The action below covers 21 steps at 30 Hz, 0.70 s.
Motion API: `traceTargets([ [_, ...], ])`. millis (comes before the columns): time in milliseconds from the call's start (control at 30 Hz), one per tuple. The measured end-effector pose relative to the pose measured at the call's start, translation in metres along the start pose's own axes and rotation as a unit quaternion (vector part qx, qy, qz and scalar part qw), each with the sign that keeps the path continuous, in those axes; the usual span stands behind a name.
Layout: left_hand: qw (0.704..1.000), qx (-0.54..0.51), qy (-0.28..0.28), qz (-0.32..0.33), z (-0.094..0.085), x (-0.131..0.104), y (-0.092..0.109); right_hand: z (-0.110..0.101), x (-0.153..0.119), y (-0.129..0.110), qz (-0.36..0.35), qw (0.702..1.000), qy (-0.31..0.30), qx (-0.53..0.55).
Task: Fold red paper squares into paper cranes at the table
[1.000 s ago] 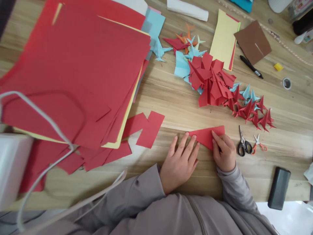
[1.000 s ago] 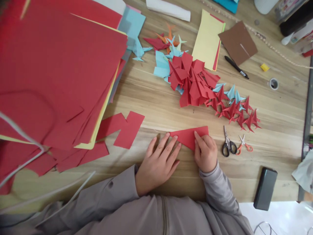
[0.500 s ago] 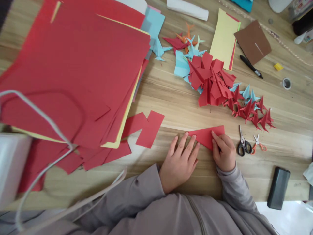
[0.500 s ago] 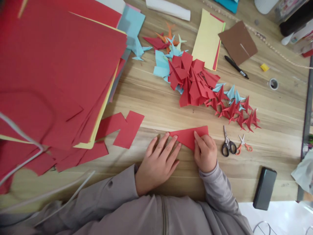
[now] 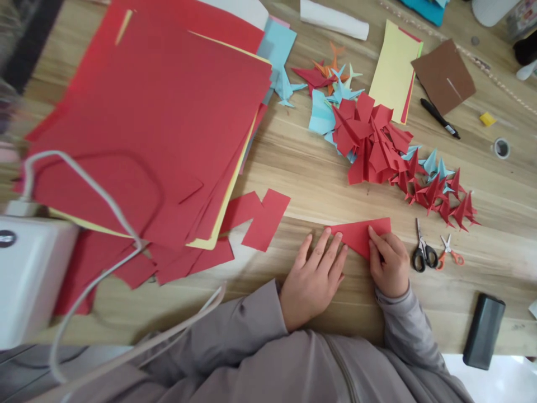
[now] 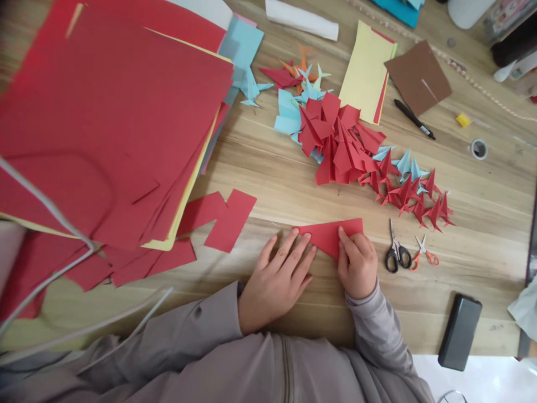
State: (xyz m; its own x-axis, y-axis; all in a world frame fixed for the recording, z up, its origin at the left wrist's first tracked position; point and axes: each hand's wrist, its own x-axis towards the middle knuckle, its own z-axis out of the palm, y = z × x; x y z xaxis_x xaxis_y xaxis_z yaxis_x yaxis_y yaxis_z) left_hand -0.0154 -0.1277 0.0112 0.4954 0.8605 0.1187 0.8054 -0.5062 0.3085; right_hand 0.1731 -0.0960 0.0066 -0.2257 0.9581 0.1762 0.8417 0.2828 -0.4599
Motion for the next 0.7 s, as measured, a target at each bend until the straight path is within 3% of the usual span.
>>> traceTargets([
  [700,0.999,0.005,-0.035,0.004,-0.0068,0.0028,-0.0009,0.0002,-0.0002,0.0022,-0.008,1.0,-0.001,-0.006],
])
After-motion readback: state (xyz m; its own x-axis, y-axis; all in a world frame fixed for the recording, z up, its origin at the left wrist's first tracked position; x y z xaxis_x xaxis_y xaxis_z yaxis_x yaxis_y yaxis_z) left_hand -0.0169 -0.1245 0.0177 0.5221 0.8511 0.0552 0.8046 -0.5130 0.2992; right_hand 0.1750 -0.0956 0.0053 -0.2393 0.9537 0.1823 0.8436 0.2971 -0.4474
